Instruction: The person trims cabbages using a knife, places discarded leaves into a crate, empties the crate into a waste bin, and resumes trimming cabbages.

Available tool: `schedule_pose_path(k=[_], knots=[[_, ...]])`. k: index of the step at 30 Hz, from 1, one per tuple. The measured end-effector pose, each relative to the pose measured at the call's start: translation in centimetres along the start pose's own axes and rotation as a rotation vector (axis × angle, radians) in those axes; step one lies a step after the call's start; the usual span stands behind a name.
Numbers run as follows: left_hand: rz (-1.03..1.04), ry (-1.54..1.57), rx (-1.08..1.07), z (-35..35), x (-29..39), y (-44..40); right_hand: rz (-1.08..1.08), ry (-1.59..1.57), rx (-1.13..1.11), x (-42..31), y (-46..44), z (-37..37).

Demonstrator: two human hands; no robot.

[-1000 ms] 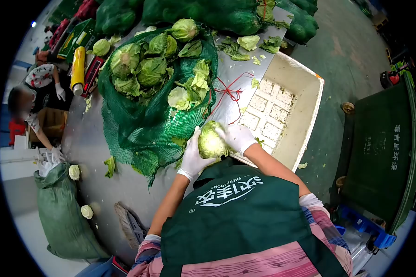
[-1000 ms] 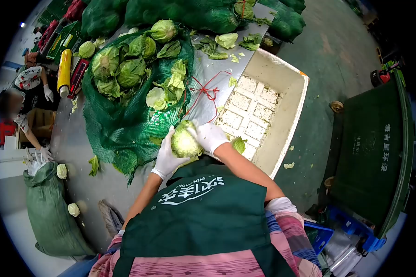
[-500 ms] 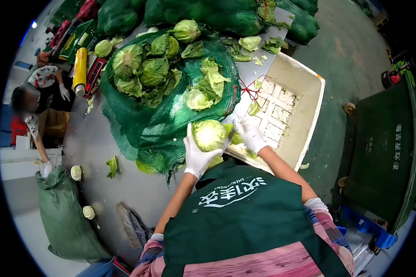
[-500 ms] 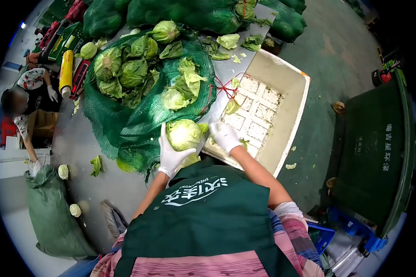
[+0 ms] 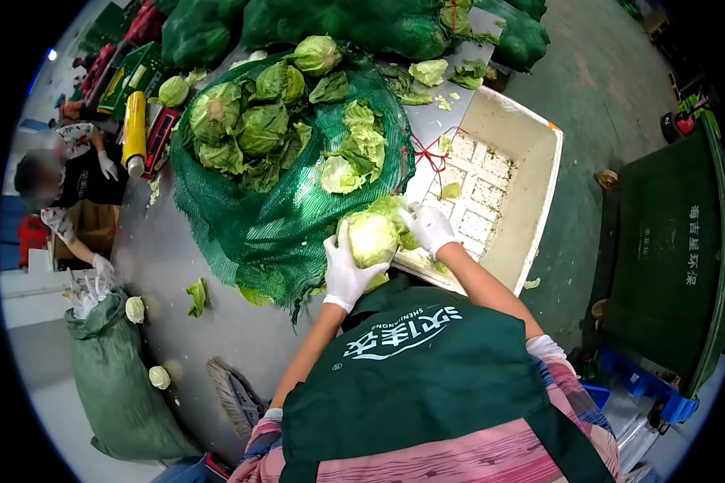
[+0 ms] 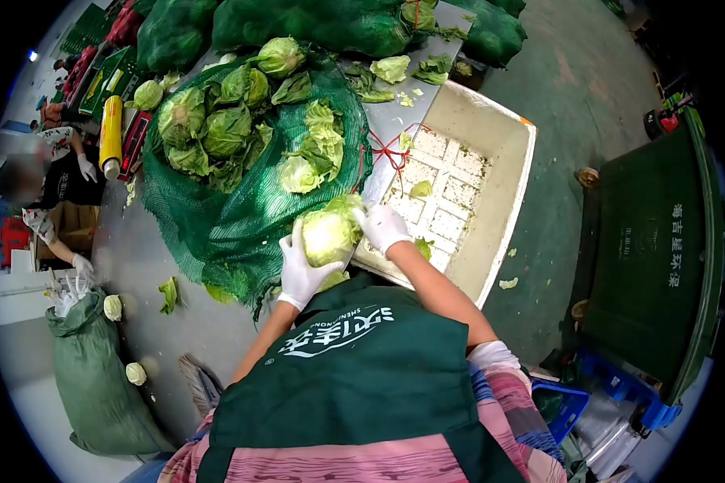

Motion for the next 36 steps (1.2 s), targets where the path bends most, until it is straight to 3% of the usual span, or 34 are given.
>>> schedule_pose_path(k=[3,5,9,10,11,13,15,16,19,20,21,27,33,34,36], knots=[[0.089,0.129,0.027,-0.6,-2.4,1.4,0.038,0.036,0.096,5.0,-0.6,0.4],[0.120,0.148,-0.002,-1.4,-3.7,1.8,0.197,0.121,0.122,11.2,-1.6,0.8],[-0.023,0.147,-0.129,-1.6,-4.2,2.5,0.040,0.086,0.281,6.6,0.5,-2.5],[0.131,0.059,-0.169,-1.4,-2.6,1.9,-0.031,0.071,0.265,4.6,0.2,-1.6],[0.286,-0.030,-0.208,-1.2,-1.0,1.6,-0.086,-0.081,0.108,1.4,0.9,-1.7],[0.337,-0.044,-0.153,-1.3,0.7,1.3,-0.185,-0.206,0.003,-1.3,1.4,0.7],[-0.160,0.531,-0.028,-1.0,-2.4,1.0,-0.120,-0.084,-0.010,-0.5,1.5,1.5],[-0.176,0.615,-0.097,1.1,-3.6,0.9,-0.117,-0.083,-0.007,-0.3,1.8,1.8],[0.090,-0.031,0.064,1.6,0.2,0.8,-0.144,-0.209,-0.078,-0.5,2.6,3.5],[-0.078,-0.026,0.037,1.8,-0.2,0.2,-0.217,-0.118,-0.052,-1.4,3.1,3.0],[-0.076,-0.023,0.036,1.8,-0.2,-0.3,-0.288,-0.027,-0.027,-2.3,3.7,2.7],[-0.128,-0.135,-0.142,1.3,0.7,-1.3,-0.211,0.142,-0.105,-3.1,4.0,2.7],[-0.013,-0.069,-0.107,1.5,-0.8,-1.1,-0.169,-0.021,-0.096,-3.4,3.8,1.3],[0.032,-0.037,-0.098,1.4,-1.0,-1.0,-0.266,-0.191,0.010,-2.8,3.5,0.8],[0.086,-0.009,-0.100,1.3,-1.3,-0.6,-0.180,-0.293,-0.012,0.3,1.9,1.2]])
Point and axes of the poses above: each hand's wrist, its own y-axis away from the middle knuckle, its own z-axis out of the palm, x = y × z, the point moved 8 cm from there along -y, towards the middle knuckle, and after that the axes turned 2 degrees about y, right-handed, at the moved point
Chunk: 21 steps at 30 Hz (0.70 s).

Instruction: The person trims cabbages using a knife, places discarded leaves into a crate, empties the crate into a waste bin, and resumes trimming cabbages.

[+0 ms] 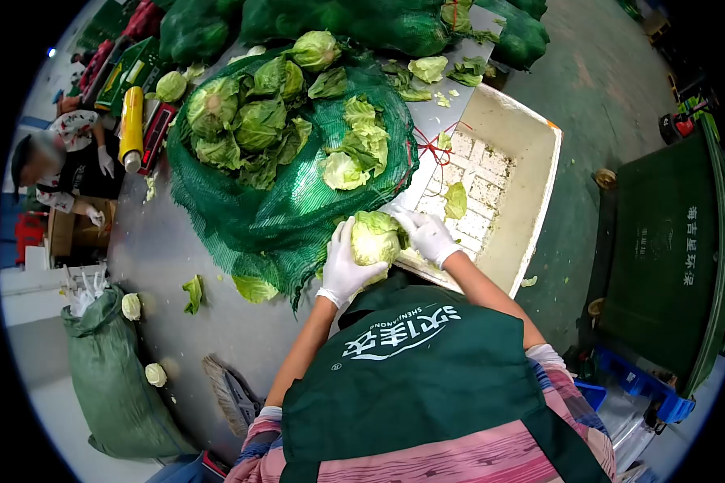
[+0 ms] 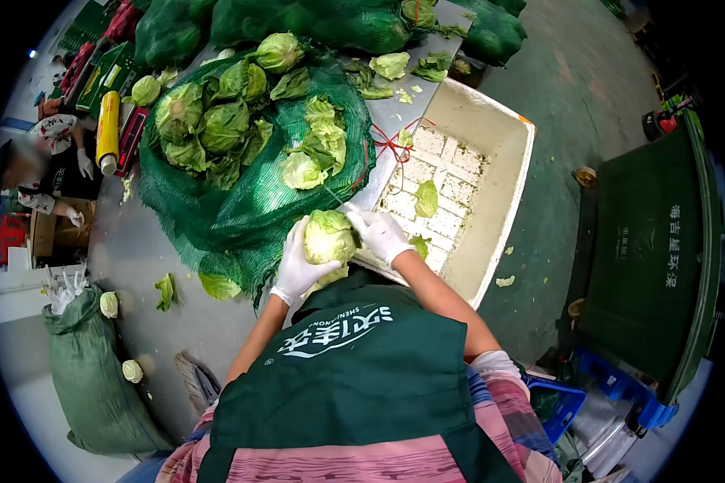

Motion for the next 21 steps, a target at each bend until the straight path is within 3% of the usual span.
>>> schedule_pose_path(k=[1,2,5,7,9,12,15,19,21], knots=[[0.061,0.022,-0.005,-0.1,0.3,0.2,-0.067,0.091,0.055,1.6,-0.4,0.2],[0.061,0.021,-0.005,-0.1,0.3,0.2,0.024,0.164,0.015,0.8,0.1,-1.2],[0.028,0.029,0.022,0.0,0.7,0.0,0.075,0.262,-0.073,-1.9,0.9,-0.7],[-0.040,-0.025,-0.001,0.3,0.9,-0.4,-0.013,0.366,-0.086,-4.1,1.6,0.6],[-0.071,-0.036,0.010,0.6,1.2,-0.4,0.069,0.450,-0.097,-3.9,1.4,1.7],[-0.065,-0.055,0.029,0.5,1.0,-0.2,0.009,0.412,-0.043,-3.1,1.0,1.4],[0.031,-0.026,0.051,0.1,0.9,0.8,0.122,0.264,0.066,3.0,-1.0,-1.9],[-0.008,0.104,0.049,-0.1,0.2,0.5,0.204,0.407,0.027,2.4,0.4,-3.6],[-0.025,0.027,0.017,0.2,0.9,-0.3,-0.005,0.307,-0.046,-2.6,1.4,-0.8]])
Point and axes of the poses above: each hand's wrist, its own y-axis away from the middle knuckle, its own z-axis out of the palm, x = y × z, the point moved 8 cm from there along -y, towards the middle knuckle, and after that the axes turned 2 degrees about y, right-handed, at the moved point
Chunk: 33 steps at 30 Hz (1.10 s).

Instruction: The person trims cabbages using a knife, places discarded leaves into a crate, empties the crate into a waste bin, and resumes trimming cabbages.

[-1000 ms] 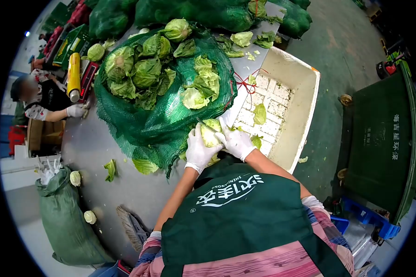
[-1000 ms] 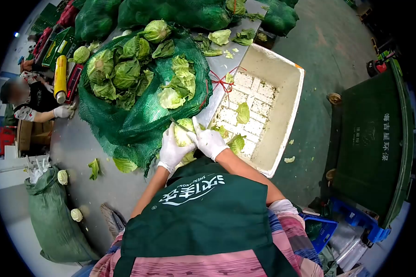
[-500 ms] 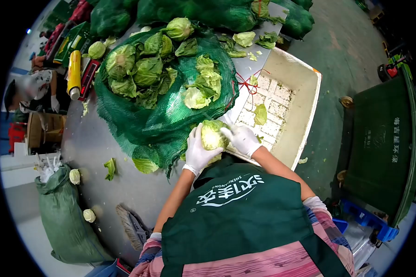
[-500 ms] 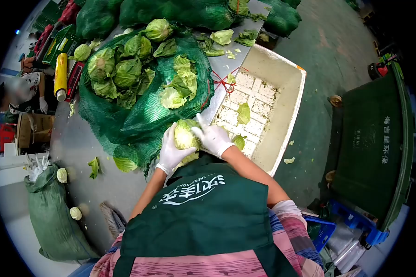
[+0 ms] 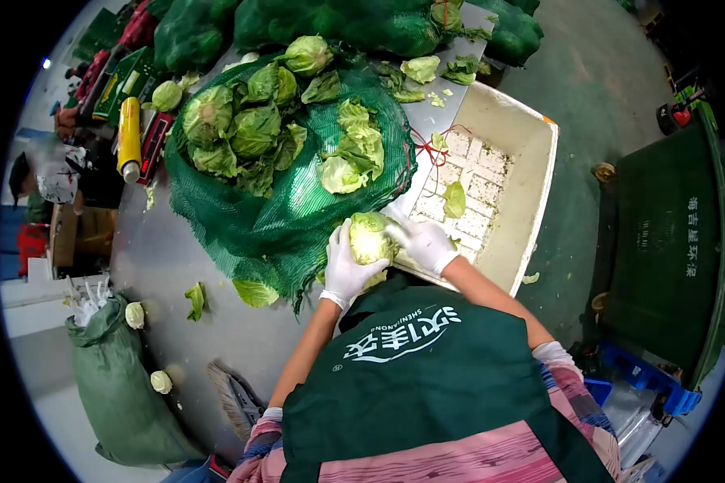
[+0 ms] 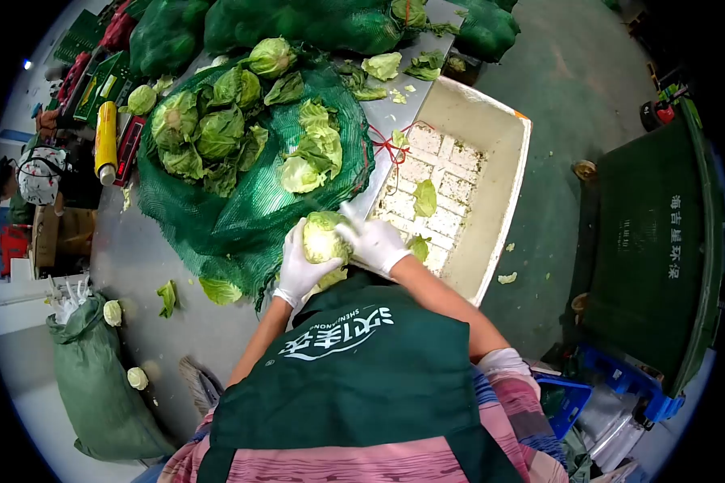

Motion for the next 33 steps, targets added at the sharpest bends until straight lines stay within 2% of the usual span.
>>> schedule_pose_path(k=[2,4,6,8,9,10,11,12,14,15,16,18,20,24,26,33], knots=[[-0.002,-0.034,-0.015,0.2,-0.1,-0.1,-0.015,0.053,0.112,-1.8,-0.1,0.6],[0.104,-0.041,-0.060,-0.1,0.3,0.2,0.010,-0.076,0.100,-1.3,-0.8,0.4],[0.107,0.000,-0.111,-0.4,-0.5,0.1,0.068,-0.129,0.078,0.1,-1.6,0.2],[0.184,0.066,-0.102,-0.9,-0.3,0.4,0.134,0.080,0.162,4.8,-2.8,1.4],[0.163,0.069,-0.082,-1.2,-0.9,0.7,0.182,0.123,0.140,8.1,-2.8,1.5],[0.166,0.067,-0.080,-1.6,-0.9,0.8,0.237,0.034,0.221,10.3,-1.7,0.0],[0.128,0.087,-0.115,-1.7,-1.1,0.8,0.371,0.090,0.224,12.0,-1.0,-1.2],[0.086,0.107,-0.157,-1.7,-1.2,1.1,0.394,0.167,0.173,12.8,-0.3,-1.9],[0.147,0.099,-0.193,-1.6,-0.1,0.0,0.183,-0.003,0.336,9.7,-0.2,-2.1],[0.167,0.144,-0.204,-1.3,0.6,-0.7,0.144,-0.102,0.189,7.1,-0.2,-1.7],[0.184,0.187,-0.215,-0.9,1.2,-1.3,0.009,-0.078,0.089,4.6,-0.4,-0.8],[0.157,0.170,-0.231,0.1,1.4,-2.3,-0.091,0.060,0.116,1.0,0.0,0.3],[0.138,-0.024,-0.179,1.0,1.6,-2.6,0.003,-0.008,0.127,1.0,0.0,0.7],[0.038,0.014,-0.074,1.0,1.2,-2.9,-0.074,-0.039,0.173,-0.4,-0.1,0.8],[0.044,0.009,-0.044,1.1,0.6,-2.8,0.028,0.072,0.036,-0.3,0.2,1.8],[0.058,-0.008,-0.006,1.0,0.7,-2.5,0.055,0.115,-0.019,-0.5,-0.3,1.3]])
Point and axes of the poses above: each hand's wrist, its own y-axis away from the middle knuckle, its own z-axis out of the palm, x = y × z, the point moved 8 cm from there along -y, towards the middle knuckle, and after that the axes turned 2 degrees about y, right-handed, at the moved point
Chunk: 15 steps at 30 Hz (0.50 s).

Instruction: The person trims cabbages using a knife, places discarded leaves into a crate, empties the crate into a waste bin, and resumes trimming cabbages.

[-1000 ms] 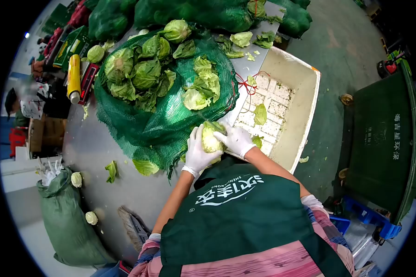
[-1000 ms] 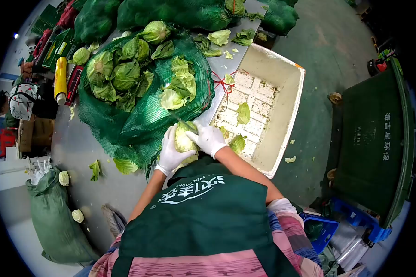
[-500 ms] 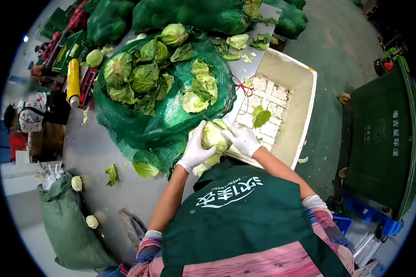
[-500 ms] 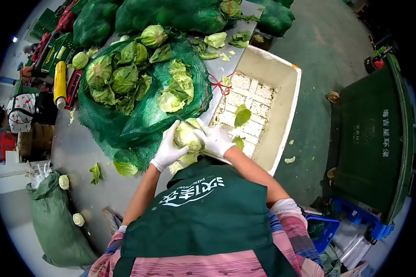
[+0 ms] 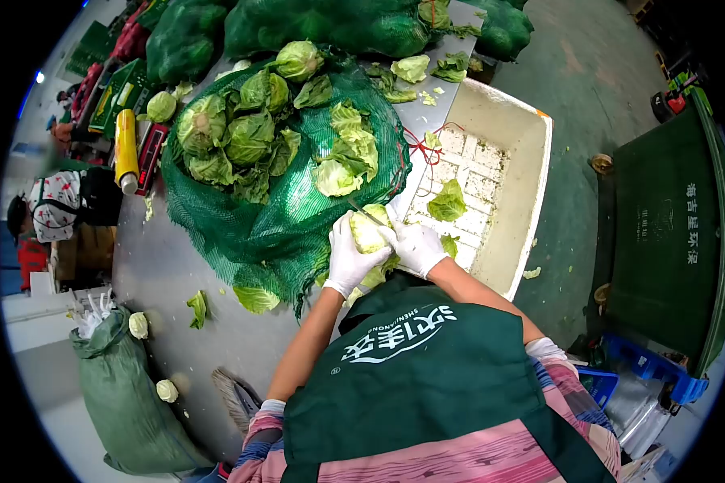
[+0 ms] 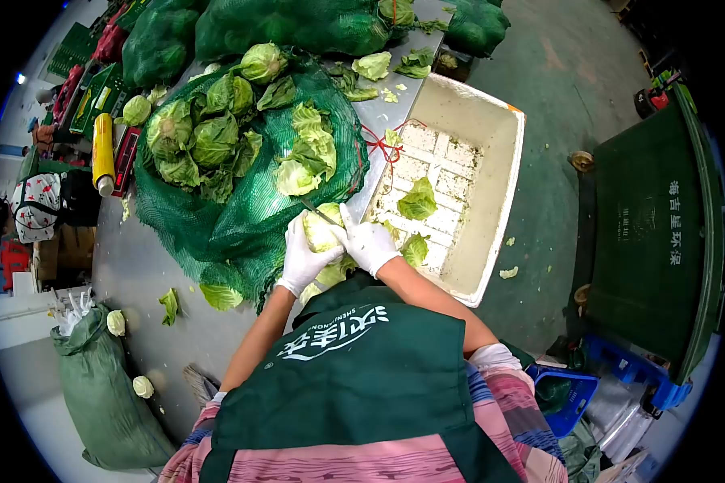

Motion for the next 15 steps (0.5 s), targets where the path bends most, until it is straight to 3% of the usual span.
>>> schedule_pose_path(k=[5,6,8,11,13,14,15], knots=[[0.013,0.133,0.008,-0.4,-0.5,0.6,0.210,-0.339,0.187,6.0,-1.5,-1.4],[0.068,0.039,-0.017,-0.6,-0.6,1.0,0.259,-0.217,0.167,9.5,-2.7,-0.2],[0.042,0.043,-0.006,-1.5,-1.5,2.2,0.347,-0.341,0.246,14.2,-1.1,-0.5],[-0.078,0.079,0.007,-2.1,-2.1,3.2,0.458,-0.166,0.270,15.2,1.1,-2.4],[-0.126,0.157,0.010,-1.9,-2.3,2.7,0.186,-0.371,0.293,11.0,0.4,-0.4],[-0.110,0.160,0.039,-1.7,-2.3,2.3,0.213,-0.478,0.144,7.1,1.1,-0.3],[-0.108,0.162,0.039,-1.6,-2.1,1.9,0.084,-0.478,0.097,2.9,1.6,-1.4]])
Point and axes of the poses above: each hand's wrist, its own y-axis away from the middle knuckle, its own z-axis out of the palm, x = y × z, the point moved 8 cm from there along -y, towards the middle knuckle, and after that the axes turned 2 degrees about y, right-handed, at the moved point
